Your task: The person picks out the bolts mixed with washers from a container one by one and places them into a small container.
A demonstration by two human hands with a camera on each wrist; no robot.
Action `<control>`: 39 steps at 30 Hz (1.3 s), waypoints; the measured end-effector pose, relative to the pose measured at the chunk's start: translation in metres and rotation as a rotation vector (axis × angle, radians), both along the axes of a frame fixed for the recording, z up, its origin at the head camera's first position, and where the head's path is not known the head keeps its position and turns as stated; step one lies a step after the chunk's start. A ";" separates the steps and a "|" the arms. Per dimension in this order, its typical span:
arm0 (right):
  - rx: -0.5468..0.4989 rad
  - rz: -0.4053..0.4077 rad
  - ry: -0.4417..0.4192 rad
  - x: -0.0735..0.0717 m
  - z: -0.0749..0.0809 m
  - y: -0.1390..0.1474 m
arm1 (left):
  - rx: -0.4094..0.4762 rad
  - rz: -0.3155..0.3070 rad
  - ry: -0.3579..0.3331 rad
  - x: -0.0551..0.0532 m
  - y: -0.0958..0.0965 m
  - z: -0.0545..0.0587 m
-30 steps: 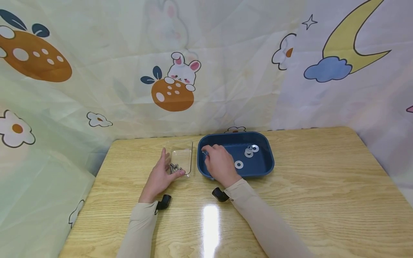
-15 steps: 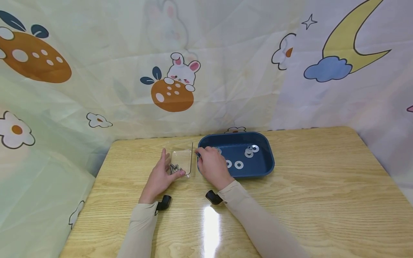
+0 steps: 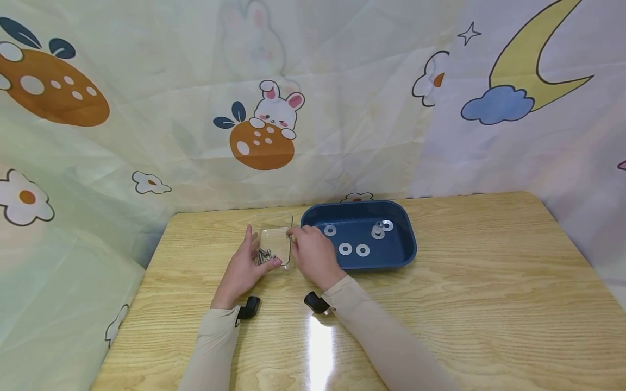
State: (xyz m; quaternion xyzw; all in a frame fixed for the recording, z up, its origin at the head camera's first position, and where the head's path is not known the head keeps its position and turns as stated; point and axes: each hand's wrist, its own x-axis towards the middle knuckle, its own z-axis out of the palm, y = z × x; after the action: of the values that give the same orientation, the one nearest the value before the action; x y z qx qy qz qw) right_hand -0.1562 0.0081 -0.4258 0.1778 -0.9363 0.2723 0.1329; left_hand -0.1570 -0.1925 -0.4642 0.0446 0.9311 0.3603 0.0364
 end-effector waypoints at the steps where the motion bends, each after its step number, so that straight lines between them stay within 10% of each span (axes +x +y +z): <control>1: 0.003 0.000 -0.003 0.000 -0.001 -0.001 | 0.001 0.000 -0.002 0.000 0.000 0.000; 39: 0.049 0.050 0.004 -0.005 -0.006 -0.019 | -0.011 -0.004 0.000 0.000 0.000 0.001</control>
State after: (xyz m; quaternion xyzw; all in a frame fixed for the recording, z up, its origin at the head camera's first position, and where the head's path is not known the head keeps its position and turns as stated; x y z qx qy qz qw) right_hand -0.1609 -0.0107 -0.4318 0.2047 -0.9378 0.2519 0.1234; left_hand -0.1571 -0.1925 -0.4628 0.0461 0.9329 0.3552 0.0373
